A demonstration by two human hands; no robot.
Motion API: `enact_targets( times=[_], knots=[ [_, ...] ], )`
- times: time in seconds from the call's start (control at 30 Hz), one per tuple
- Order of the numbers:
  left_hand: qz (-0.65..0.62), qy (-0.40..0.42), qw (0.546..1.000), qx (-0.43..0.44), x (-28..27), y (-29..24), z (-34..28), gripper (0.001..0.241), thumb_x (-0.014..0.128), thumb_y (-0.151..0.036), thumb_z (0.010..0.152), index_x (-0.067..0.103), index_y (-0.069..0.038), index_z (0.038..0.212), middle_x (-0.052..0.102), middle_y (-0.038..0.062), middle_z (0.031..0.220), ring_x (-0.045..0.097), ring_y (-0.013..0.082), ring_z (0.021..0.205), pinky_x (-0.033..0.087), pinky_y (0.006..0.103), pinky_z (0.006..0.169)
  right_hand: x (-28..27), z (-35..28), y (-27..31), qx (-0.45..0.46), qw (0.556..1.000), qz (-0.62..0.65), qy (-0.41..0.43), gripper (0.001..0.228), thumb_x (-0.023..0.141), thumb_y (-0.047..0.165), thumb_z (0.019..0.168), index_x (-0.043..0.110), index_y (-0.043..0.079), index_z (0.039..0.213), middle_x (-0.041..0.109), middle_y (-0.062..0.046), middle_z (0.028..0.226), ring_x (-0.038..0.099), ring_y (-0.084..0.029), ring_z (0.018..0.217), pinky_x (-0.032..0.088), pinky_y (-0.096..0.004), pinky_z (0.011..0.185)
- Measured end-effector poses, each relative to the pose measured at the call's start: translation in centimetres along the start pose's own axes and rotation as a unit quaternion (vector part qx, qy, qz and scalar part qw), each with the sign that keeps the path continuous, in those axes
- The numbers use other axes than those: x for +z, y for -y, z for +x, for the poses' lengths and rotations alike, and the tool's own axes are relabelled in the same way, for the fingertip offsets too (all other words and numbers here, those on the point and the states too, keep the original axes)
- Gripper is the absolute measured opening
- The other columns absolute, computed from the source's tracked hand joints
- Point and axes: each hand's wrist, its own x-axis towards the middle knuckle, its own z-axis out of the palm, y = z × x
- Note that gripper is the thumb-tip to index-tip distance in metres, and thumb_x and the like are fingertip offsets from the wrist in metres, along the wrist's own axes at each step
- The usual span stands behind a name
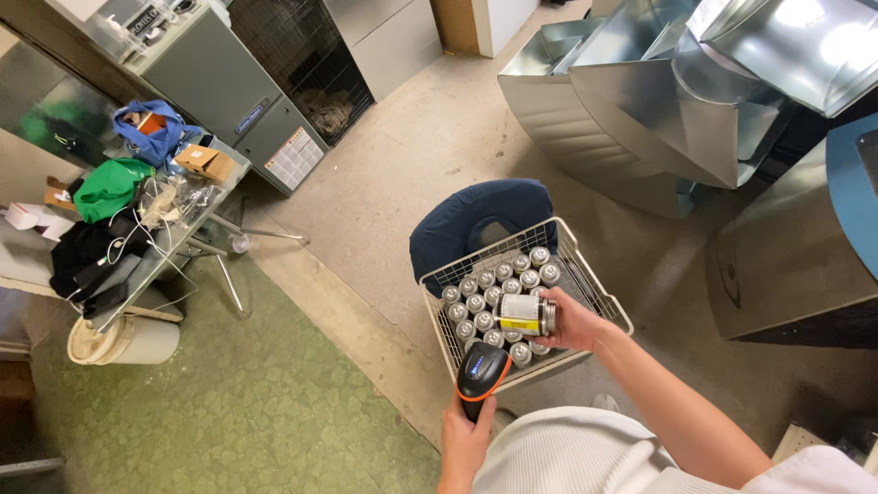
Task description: The person scans cans from a basket using a scanner and places them onto a shelf.
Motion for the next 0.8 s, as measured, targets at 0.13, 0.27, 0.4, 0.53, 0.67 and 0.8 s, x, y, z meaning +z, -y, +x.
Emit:
enact_targets(
  times=[0.13,0.27,0.4,0.53,0.67,0.8],
  knots=[
    [0.005,0.012,1.000,-0.005,-1.9,-1.2,0.3,0.048,0.070,-0.042,0.088,0.069,-0.016,0.128,0.071,0.002,0.075,0.056,0.0127,0.072,0.051,0.0326,0.068,-0.1,3.3,-1.5,0.036,0.996,0.030,0.072,0.065,0.044,0.052,0.085,0.058,0.003,0.126,0.066,-0.028,0.106,0.067,-0.040,0.080,0.042,-0.029,0.050],
    [0.005,0.020,1.000,-0.017,-3.5,-1.7,0.4,0.051,0.068,-0.042,0.089,0.067,-0.016,0.132,0.076,0.001,0.083,0.062,0.0155,0.074,0.051,0.0313,0.068,0.8,4.4,-2.3,0.063,0.970,0.150,0.181,0.071,0.051,0.049,0.082,0.053,0.001,0.134,0.066,-0.030,0.105,0.068,-0.026,0.071,0.063,-0.028,0.064],
    [-0.003,0.010,1.000,-0.011,-4.5,-0.8,0.6,0.055,0.067,-0.045,0.088,0.065,-0.018,0.135,0.083,0.000,0.107,0.074,0.0167,0.095,0.054,0.0301,0.080,3.5,2.8,-1.9,0.042,0.978,0.188,0.083,0.074,0.066,0.065,0.079,0.058,0.005,0.122,0.062,-0.016,0.102,0.057,-0.021,0.066,0.054,-0.024,0.053],
    [-0.001,0.013,1.000,-0.003,-5.5,-0.3,0.9,0.048,0.068,-0.040,0.089,0.068,-0.015,0.130,0.080,0.000,0.091,0.065,0.0132,0.080,0.053,0.0284,0.075,3.0,4.7,-2.0,-0.007,0.987,0.132,0.088,0.056,0.069,0.049,0.082,0.058,0.016,0.125,0.066,-0.012,0.120,0.061,-0.025,0.107,0.057,-0.036,0.083],
    [0.000,0.025,1.000,0.016,-6.3,-0.2,1.3,0.047,0.068,-0.040,0.090,0.067,-0.015,0.130,0.079,0.000,0.090,0.064,0.0154,0.079,0.052,0.0305,0.073,6.9,2.7,-1.0,-0.043,0.991,0.122,0.021,0.054,0.045,0.040,0.092,0.055,0.005,0.132,0.063,-0.024,0.124,0.061,-0.039,0.112,0.050,-0.052,0.094],
    [-0.004,0.043,0.998,0.036,-7.3,-0.6,1.6,0.047,0.068,-0.039,0.089,0.068,-0.014,0.129,0.082,0.003,0.099,0.070,0.0160,0.087,0.054,0.0308,0.078,6.7,2.3,-1.2,-0.024,0.990,0.139,-0.010,0.060,0.057,0.060,0.091,0.056,0.012,0.128,0.066,-0.014,0.116,0.061,-0.028,0.104,0.052,-0.043,0.089]
  ],
)
